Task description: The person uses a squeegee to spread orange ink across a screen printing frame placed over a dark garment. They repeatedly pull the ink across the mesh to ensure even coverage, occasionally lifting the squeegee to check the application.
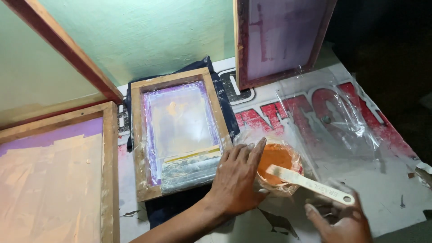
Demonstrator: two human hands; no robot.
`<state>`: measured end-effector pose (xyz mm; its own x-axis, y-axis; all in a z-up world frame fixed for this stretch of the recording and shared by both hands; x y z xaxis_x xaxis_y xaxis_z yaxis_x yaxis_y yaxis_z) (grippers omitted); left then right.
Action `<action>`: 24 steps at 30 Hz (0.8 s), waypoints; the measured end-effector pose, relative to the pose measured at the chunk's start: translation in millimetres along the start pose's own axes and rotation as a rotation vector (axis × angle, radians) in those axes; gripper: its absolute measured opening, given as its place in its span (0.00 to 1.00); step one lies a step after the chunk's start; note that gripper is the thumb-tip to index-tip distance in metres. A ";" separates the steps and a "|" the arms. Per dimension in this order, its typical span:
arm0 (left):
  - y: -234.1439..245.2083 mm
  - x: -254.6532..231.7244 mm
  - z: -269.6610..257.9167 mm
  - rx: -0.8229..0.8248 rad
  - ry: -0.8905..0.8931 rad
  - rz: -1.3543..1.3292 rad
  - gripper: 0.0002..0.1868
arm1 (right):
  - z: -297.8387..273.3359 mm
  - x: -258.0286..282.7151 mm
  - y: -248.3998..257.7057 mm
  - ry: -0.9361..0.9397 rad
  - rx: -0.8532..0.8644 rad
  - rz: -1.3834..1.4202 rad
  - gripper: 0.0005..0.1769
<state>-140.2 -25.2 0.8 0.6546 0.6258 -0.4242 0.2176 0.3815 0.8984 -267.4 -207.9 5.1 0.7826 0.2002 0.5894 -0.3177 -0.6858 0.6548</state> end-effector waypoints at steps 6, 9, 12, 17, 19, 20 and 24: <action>7.9 4.4 13.5 -0.087 0.017 0.072 0.61 | 48.9 -25.7 -79.7 0.272 0.263 0.440 0.45; -7.0 31.9 32.1 -0.042 0.067 0.140 0.71 | 35.4 24.5 -71.8 0.218 0.298 0.377 0.50; 9.1 45.2 57.2 -0.129 0.095 0.076 0.69 | 69.8 29.7 -94.0 0.422 0.294 0.520 0.32; 9.1 77.6 97.3 -0.152 0.173 0.121 0.66 | 65.1 99.9 -91.9 0.521 0.334 0.419 0.38; 13.2 84.8 102.3 -0.219 0.160 0.143 0.63 | 66.1 109.2 -90.3 0.623 0.345 0.444 0.43; 17.9 87.5 102.5 -0.251 0.165 0.122 0.64 | 63.0 109.7 -81.3 0.627 0.307 0.460 0.43; 46.3 85.0 84.5 -0.241 0.227 0.087 0.64 | 37.2 108.1 -47.4 0.332 0.230 0.334 0.37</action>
<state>-13.4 -11.9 15.9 0.4793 0.7880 -0.3863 -0.0266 0.4530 0.8911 -147.9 -179.8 20.1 0.4348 0.1298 0.8911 -0.3660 -0.8787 0.3066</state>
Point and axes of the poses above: each hand's wrist, its own z-axis towards the middle knuckle, its own y-axis out of the back of the hand, x = y × z, the point moved 7 cm from there along z, towards the middle knuckle, and after that the axes turned 3 degrees about -z, right-handed, at the moved point
